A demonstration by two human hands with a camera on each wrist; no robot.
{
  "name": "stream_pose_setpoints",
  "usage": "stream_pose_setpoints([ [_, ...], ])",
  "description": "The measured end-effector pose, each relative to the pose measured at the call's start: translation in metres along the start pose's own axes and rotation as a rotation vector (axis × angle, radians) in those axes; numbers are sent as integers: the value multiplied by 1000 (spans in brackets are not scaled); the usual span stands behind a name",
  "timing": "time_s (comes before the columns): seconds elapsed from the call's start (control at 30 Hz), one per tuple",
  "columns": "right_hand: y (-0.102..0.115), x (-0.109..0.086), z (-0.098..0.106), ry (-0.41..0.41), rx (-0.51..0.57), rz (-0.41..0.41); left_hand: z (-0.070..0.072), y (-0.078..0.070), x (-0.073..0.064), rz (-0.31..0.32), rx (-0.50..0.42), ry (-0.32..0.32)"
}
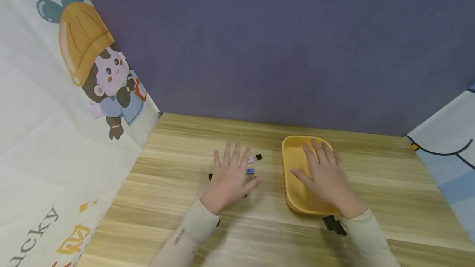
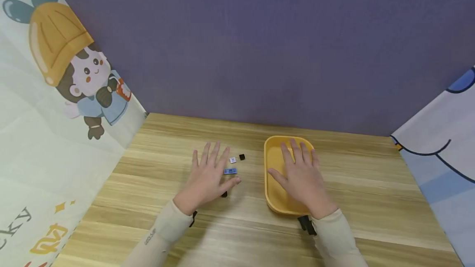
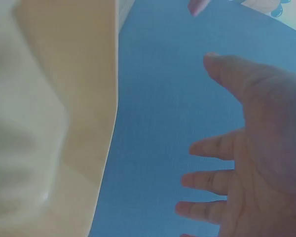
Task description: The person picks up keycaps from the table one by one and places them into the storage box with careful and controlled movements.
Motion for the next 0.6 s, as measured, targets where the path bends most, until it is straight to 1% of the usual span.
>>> stream_pose_setpoints([
  [0.2, -20, -1, 1, 36, 29, 7, 3, 12, -6, 10, -3, -44],
  [0.37, -38, -2, -2, 78, 59, 4, 4, 22, -11, 6, -39, -71],
  [0.47, -49, -2, -5, 90, 80, 0, 4, 28, -15, 3, -38, -72],
  [0.6, -60, -2, -12, 112, 103, 5, 3, 39, -21, 15, -36, -64],
])
Point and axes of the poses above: each hand's wrist, its own x-axis towards the middle knuckle, its own z-axis out of the back of the hand, y = z × x, the point moved 8 cm from there along x, towards the middle knuckle, and after that the axes turned 9 degrees about -x, right-handed, at the moved point
